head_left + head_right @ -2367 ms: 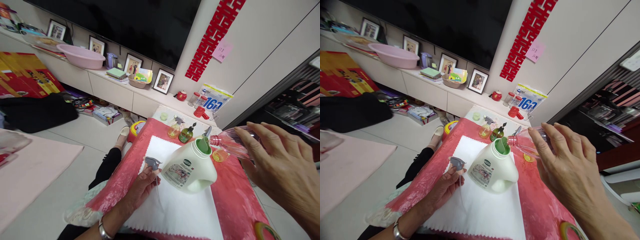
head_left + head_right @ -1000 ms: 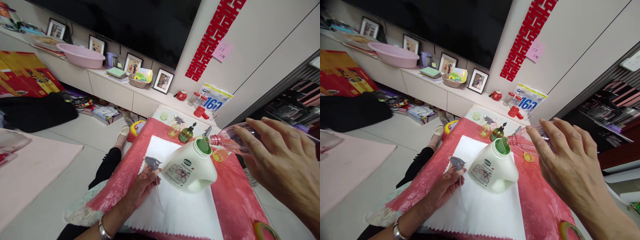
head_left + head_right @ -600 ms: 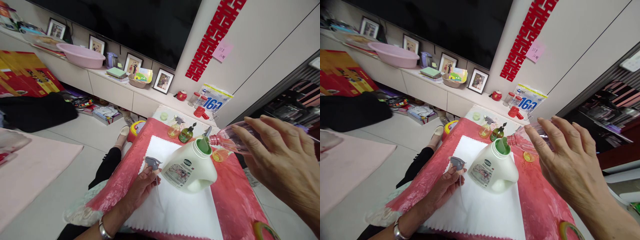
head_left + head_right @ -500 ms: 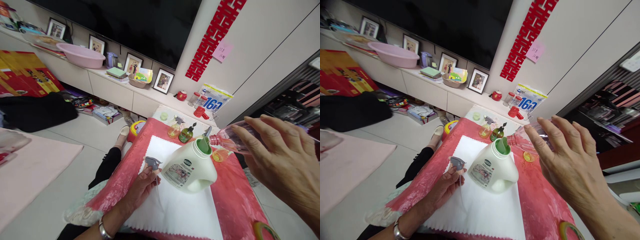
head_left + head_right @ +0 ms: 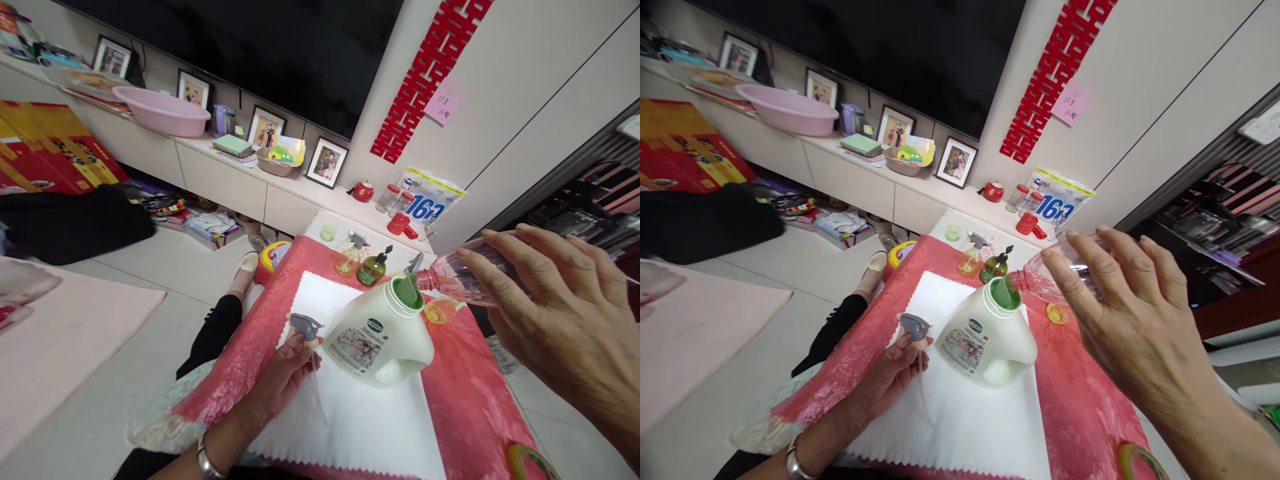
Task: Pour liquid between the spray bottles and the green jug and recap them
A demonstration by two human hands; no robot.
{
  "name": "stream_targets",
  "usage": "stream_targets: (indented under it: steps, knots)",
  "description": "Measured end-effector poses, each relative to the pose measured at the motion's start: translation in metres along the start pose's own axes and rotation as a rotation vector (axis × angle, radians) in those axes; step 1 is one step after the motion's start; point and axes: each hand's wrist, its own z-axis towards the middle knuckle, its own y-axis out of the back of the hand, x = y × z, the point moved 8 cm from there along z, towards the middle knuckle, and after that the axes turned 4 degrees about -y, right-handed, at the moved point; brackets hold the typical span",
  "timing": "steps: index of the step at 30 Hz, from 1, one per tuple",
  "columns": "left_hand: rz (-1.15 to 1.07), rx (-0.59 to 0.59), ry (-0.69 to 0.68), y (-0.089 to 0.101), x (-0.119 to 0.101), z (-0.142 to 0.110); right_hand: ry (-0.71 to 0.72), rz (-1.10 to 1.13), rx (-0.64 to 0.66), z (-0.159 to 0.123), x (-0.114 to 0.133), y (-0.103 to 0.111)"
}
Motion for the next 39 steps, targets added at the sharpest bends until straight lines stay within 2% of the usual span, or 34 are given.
stream_targets:
  steps: [8,33,39]
  knots:
    - [-0.002,0.013,-0.009,0.0025,0.0026,0.0019,-0.036,0.054,-0.013,0.0019,0.0007,0.0023]
    - [-0.036,-0.018,0.002,0.0016,0.0008,-0.0011,0.062,0.011,-0.049,-0.0001,0.0053,-0.003]
    - [-0.037,-0.022,0.004,0.0004,0.0005,-0.0022,0.036,0.021,-0.046,0.0001,0.0052,-0.0014]
